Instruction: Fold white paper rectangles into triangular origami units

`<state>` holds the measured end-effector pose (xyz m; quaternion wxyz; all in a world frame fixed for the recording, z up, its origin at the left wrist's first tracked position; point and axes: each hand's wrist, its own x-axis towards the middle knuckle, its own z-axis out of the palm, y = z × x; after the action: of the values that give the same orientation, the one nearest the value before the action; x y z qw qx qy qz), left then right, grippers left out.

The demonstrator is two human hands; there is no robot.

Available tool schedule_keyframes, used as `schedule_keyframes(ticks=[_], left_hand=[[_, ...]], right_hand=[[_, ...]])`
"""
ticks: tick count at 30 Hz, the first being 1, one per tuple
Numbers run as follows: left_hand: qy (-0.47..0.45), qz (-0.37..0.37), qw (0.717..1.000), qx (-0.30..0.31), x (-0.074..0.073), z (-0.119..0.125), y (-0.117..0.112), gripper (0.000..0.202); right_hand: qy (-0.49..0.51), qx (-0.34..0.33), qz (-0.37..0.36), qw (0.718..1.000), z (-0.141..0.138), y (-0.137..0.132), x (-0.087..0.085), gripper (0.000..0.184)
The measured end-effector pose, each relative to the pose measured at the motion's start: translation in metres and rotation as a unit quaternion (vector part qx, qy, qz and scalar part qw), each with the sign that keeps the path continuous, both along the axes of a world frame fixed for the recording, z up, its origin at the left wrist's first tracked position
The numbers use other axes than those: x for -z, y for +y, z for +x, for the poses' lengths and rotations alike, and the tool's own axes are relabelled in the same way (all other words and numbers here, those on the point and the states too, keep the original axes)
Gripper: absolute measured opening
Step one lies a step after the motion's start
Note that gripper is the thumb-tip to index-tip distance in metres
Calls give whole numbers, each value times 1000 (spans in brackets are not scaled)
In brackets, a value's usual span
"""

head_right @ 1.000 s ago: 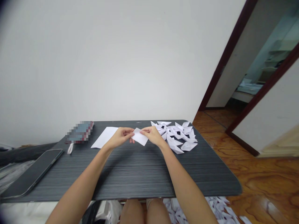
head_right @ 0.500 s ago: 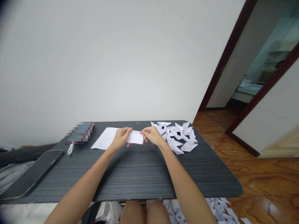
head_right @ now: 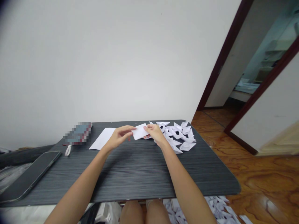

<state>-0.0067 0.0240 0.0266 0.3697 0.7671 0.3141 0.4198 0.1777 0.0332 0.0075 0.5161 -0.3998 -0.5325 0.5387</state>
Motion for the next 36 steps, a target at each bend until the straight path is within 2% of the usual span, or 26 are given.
schedule_keyframes(ticks=[3, 8, 11, 14, 17, 19, 24, 29, 36], left_hand=[[12, 8, 999, 33, -4, -5, 1, 31], [-8, 2, 1000, 27, 1, -5, 4, 25], [-25, 18, 999, -20, 4, -2, 4, 21], [-38, 39, 995, -81, 5, 2, 3, 22], [-43, 54, 991, -112, 6, 6, 0, 22], [-45, 63, 990, -115, 7, 9, -1, 21], [-58, 58, 994, -74, 9, 12, -5, 19], [-85, 11, 992, -95, 10, 15, -7, 23], [-108, -30, 992, -50, 11, 13, -6, 29]], right_hand=[[3, -7, -3, 1000, 4, 1, -2, 23], [-36, -23, 25, 999, 1, -4, -4, 26], [-32, -42, 65, 996, 0, -8, -9, 35], [-45, -63, 137, 988, -2, -12, -14, 44], [-100, -2, 215, 971, -5, -10, -13, 22], [-118, 47, 242, 962, -6, -7, -10, 12], [-61, 71, 218, 972, -5, -3, -5, 14], [-32, 53, 177, 982, -4, -4, -8, 16], [-25, 60, 165, 984, -5, -6, -9, 17]])
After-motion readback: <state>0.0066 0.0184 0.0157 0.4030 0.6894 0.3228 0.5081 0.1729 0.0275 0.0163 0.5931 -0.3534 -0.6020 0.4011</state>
